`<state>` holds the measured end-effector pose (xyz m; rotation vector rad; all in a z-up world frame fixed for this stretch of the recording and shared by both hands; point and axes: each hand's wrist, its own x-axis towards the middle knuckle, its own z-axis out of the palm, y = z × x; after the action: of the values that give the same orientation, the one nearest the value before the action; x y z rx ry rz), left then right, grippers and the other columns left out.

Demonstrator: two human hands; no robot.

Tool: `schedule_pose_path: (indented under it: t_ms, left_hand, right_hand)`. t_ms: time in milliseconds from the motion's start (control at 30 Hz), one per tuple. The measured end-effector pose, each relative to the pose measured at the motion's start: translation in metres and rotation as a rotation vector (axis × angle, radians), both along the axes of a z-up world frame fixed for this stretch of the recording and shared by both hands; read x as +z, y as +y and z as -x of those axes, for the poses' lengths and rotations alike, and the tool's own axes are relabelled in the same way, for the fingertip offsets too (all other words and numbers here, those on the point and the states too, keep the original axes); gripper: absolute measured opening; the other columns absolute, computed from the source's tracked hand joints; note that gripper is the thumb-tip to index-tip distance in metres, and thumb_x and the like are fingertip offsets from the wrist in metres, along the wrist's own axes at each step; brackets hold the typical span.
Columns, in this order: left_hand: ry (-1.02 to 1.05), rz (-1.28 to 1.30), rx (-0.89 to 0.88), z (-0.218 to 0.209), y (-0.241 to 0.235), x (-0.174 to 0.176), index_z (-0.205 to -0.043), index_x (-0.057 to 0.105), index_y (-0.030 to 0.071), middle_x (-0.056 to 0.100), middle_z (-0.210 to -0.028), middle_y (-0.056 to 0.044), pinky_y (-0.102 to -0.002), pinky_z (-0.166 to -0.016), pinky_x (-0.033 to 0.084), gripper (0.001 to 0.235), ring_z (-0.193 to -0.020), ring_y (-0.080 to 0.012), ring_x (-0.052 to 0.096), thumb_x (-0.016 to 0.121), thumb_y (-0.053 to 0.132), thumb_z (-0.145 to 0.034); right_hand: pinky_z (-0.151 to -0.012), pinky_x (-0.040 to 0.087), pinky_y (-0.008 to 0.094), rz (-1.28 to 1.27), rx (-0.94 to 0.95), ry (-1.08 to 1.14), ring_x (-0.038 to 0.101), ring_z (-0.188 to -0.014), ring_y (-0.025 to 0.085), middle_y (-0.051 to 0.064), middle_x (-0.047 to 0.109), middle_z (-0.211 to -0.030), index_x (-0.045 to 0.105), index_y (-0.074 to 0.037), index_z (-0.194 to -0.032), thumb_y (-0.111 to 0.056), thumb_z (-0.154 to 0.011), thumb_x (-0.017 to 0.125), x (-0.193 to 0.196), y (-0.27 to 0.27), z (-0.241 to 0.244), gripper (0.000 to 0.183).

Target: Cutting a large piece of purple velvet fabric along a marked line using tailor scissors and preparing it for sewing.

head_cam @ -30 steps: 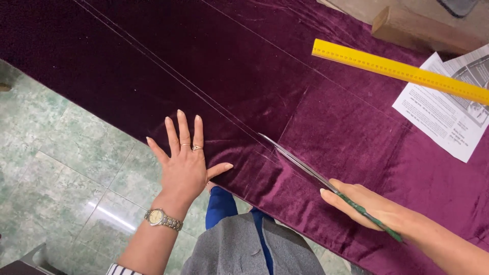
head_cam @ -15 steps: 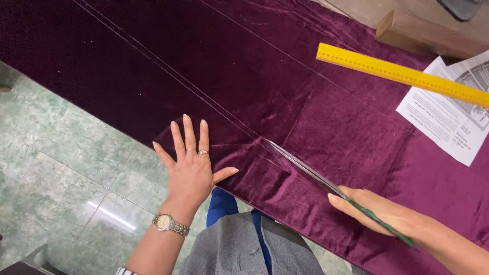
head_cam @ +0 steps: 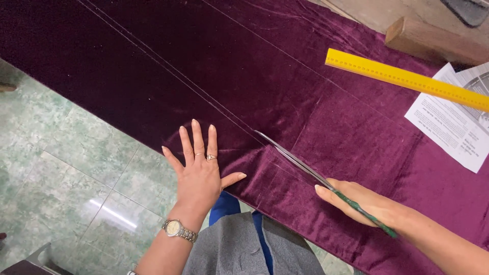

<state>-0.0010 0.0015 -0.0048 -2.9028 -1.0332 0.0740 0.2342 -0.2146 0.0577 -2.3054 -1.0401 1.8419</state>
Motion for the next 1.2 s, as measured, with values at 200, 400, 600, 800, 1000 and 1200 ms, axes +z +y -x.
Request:
schedule_pose_path:
  t_ms: [200, 400, 600, 800, 1000, 1200]
  left_hand:
    - [-0.003, 0.027, -0.003, 0.000, 0.001, 0.002, -0.155, 0.008, 0.011, 0.000, -0.160, -0.020, -0.074, -0.105, 0.012, 0.125, -0.147, -0.0414, 0.002, 0.039, 0.092, -0.065]
    - [0.001, -0.007, 0.010, -0.001, 0.000, 0.000, -0.155, 0.017, 0.012, 0.006, -0.160, -0.019, -0.074, -0.104, 0.018, 0.127, -0.147, -0.0412, 0.008, 0.043, 0.094, -0.061]
    - [0.002, 0.009, 0.007, -0.001, 0.001, 0.004, -0.155, 0.013, 0.011, 0.003, -0.161, -0.019, -0.074, -0.105, 0.015, 0.127, -0.147, -0.0411, 0.005, 0.041, 0.093, -0.063]
    - [-0.015, -0.003, 0.020, -0.002, 0.001, 0.000, -0.154, 0.017, 0.012, 0.006, -0.160, -0.019, -0.073, -0.106, 0.016, 0.131, -0.147, -0.0405, 0.007, 0.045, 0.095, -0.057]
    - [0.038, -0.033, 0.023, -0.002, 0.001, 0.002, -0.155, 0.014, 0.013, 0.004, -0.161, -0.019, -0.072, -0.106, 0.018, 0.131, -0.147, -0.0396, 0.007, 0.038, 0.098, -0.058]
    - [0.010, -0.022, 0.022, -0.002, 0.002, 0.002, -0.154, 0.017, 0.013, 0.006, -0.160, -0.018, -0.072, -0.105, 0.019, 0.133, -0.147, -0.0401, 0.009, 0.044, 0.098, -0.056]
  right_hand:
    - [-0.076, 0.049, 0.027, 0.018, -0.026, 0.030, 0.051, -0.075, 0.009, -0.007, 0.054, -0.080, 0.049, -0.016, -0.082, -0.050, -0.097, 0.035, 0.007, 0.005, 0.000, 0.040]
    - [-0.059, 0.039, 0.029, -0.075, -0.103, 0.054, 0.037, -0.067, 0.009, -0.008, 0.037, -0.076, 0.034, -0.017, -0.073, -0.049, -0.100, 0.040, -0.013, -0.013, 0.000, 0.042]
    - [-0.076, 0.048, 0.024, -0.047, -0.062, 0.124, 0.049, -0.078, 0.004, -0.012, 0.052, -0.084, 0.051, -0.018, -0.081, -0.041, -0.099, 0.039, 0.011, 0.005, -0.002, 0.032]
    - [-0.078, 0.050, 0.026, -0.013, 0.023, 0.008, 0.052, -0.078, 0.006, -0.010, 0.056, -0.084, 0.052, -0.017, -0.086, -0.049, -0.096, 0.034, 0.003, 0.037, 0.005, 0.038]
    - [-0.070, 0.046, 0.029, 0.002, 0.016, -0.024, 0.045, -0.071, 0.009, -0.007, 0.048, -0.077, 0.042, -0.016, -0.078, -0.051, -0.098, 0.037, -0.004, 0.040, 0.005, 0.041]
    - [-0.059, 0.036, 0.029, -0.038, -0.178, 0.012, 0.035, -0.066, 0.009, -0.007, 0.035, -0.075, 0.036, -0.017, -0.071, -0.049, -0.099, 0.047, -0.016, 0.028, 0.008, 0.044]
